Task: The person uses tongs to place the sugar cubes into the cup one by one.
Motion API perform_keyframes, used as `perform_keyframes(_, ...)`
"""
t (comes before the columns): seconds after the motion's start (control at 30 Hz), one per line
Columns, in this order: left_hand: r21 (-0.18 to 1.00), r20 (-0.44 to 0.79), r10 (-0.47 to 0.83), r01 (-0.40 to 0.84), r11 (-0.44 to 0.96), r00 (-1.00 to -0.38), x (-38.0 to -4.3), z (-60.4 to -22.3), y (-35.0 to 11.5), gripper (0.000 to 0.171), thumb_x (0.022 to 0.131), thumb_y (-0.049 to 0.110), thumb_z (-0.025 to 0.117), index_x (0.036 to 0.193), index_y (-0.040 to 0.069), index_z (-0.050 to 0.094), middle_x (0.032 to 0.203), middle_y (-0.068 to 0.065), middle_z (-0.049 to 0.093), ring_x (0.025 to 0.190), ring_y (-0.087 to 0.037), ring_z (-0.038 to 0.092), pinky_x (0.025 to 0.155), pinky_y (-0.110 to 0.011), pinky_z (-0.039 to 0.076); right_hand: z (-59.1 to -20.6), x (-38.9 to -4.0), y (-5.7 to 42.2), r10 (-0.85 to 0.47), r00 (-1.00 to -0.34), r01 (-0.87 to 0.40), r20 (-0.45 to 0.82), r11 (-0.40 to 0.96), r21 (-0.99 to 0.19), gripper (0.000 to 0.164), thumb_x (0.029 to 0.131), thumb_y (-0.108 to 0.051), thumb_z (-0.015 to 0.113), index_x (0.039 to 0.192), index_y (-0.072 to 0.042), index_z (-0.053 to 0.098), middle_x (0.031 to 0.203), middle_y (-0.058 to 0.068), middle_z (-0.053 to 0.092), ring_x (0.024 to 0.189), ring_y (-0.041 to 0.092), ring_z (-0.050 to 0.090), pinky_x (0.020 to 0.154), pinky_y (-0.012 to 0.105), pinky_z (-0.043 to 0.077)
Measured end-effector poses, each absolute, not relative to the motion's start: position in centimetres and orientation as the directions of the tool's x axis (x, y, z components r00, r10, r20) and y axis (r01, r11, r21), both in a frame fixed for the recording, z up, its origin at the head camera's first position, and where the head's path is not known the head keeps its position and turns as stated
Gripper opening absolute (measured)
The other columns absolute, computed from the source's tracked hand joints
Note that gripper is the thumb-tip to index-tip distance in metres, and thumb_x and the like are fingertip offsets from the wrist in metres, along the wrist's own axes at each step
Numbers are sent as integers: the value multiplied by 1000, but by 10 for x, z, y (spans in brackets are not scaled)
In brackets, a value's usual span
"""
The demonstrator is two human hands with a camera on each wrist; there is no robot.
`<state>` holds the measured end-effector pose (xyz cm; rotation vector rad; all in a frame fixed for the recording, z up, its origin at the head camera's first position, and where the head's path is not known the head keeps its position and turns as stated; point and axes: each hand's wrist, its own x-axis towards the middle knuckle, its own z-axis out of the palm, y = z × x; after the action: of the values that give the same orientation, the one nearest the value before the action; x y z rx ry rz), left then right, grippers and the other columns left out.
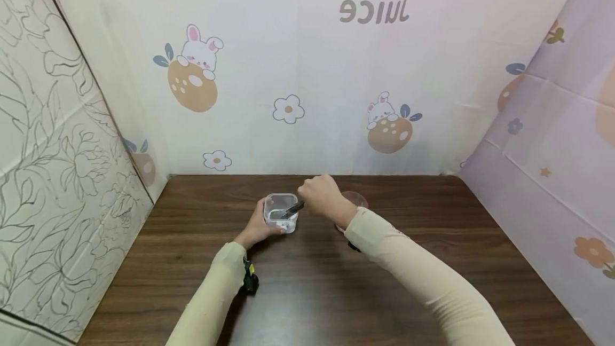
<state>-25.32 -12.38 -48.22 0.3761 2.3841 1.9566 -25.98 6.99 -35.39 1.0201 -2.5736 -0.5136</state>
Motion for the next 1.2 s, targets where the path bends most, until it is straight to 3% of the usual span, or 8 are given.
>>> perform_keyframes(0.33,969,125,215,166,181,-969,-256,-484,-124,99,61,-11,82,141,-11,24,140,-34,33,129,-46,32,108,-52,21,-357,-259,60,-684,-722,-580,100,678,452,12,78,-20,74,68,-17,67,58,-3,58,46,9,37,44,28,42)
perform_keyframes(0.73,968,75,177,114,222,-981,-275,-517,-125,107,58,-4,88,144,2,25,144,-21,35,128,-35,36,107,-46,25,-362,-260,49,-690,-720,-564,70,642,520,17,81,-17,72,66,-17,66,57,-4,57,47,9,29,44,26,41)
perform_keyframes(1.2,969,70,169,108,224,-983,-276,-518,-126,108,56,-3,88,144,5,25,144,-19,35,128,-33,36,107,-44,24,-362,-263,51,-696,-714,-568,74,638,520,15,80,-17,72,66,-17,66,62,-3,61,47,9,40,45,28,45)
